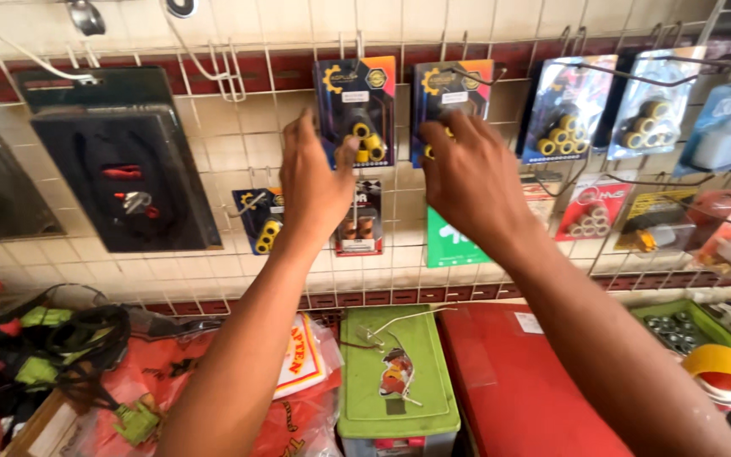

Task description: The person picks up various packaged motorcycle parts from a glass counter and hangs them on a metal grid wall or places them on display shelves.

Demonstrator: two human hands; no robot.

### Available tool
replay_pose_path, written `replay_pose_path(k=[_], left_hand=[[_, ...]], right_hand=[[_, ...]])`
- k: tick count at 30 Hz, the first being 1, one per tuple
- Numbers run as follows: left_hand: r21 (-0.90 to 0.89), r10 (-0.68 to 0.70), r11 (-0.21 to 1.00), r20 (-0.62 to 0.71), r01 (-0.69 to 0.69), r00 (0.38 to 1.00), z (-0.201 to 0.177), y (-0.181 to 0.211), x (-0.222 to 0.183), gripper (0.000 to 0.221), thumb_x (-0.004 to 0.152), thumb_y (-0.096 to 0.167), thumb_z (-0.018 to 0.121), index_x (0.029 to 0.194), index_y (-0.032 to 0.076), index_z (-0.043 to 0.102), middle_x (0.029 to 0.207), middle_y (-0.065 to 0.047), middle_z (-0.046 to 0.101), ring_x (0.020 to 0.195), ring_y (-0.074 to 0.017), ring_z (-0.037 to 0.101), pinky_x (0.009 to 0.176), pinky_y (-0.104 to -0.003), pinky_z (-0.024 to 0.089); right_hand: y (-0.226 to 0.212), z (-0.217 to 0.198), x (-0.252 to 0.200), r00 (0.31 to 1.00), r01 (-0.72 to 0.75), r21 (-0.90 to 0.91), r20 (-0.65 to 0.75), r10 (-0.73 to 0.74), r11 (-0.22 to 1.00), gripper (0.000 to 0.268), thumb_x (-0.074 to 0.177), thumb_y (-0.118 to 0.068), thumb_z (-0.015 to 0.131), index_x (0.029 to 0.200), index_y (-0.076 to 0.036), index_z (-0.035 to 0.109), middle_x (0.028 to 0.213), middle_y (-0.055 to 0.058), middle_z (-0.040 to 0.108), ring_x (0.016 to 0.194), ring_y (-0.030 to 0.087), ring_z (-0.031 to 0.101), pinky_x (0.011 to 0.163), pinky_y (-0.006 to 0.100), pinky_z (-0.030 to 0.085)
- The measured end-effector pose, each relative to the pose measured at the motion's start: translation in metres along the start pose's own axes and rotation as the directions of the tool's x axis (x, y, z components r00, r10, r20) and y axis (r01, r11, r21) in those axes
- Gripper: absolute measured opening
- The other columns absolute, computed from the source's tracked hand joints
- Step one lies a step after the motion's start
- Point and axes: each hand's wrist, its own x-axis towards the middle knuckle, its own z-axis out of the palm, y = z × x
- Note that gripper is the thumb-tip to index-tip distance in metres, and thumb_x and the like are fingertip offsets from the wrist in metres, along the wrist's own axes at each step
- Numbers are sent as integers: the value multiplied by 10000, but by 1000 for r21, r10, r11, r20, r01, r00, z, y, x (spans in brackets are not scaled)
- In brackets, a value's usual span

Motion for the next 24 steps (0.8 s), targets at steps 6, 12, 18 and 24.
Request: replay_pose_path(k=[6, 12, 18, 24], left_hand=[[-119, 172, 975, -128, -188, 977, -44, 12, -73, 432, 1060, 87, 671, 1435, -29, 488, 1373, -236, 577, 1255, -369, 626, 1083, -424, 530], [41, -71, 996, -255, 84, 964, -57, -19, -134, 467, 943, 131, 799, 1303, 39, 517, 1232, -179, 570, 1087, -323, 573, 934, -440, 499], [349, -194, 912, -102, 218, 976, -46, -63, -122, 986, 758, 264, 907, 1530, 57, 329, 1404, -294, 385, 1280, -476, 407, 991, -582, 438], [409, -235, 884, -34, 228, 971, -41, -91, -120, 929, 802, 247, 869, 1548, 112, 333, 1407, -271, 405, 1291, -475, 457, 939, -546, 489]], right_hand=[[-21, -7, -58, 988, 9, 154, -152, 14, 988, 238, 923, 46, 687, 1153, -10, 665, 1134, 144, 672, 980, 343, 690, 798, 428, 566], [-54, 43, -100, 991, -137, 241, 28, 134, 961, 293, 916, -84, 746, 1189, -61, 644, 1100, 118, 671, 927, 327, 701, 749, 430, 586], [-82, 100, -94, 952, -280, 108, 157, 262, 954, 770, 832, -363, 825, 1478, -151, 463, 1388, 219, 495, 1072, 429, 642, 636, 478, 577], [-89, 131, -98, 934, -324, 92, 190, 303, 942, 861, 797, -302, 849, 1540, -246, 419, 1488, 273, 380, 1191, 465, 581, 636, 476, 591]])
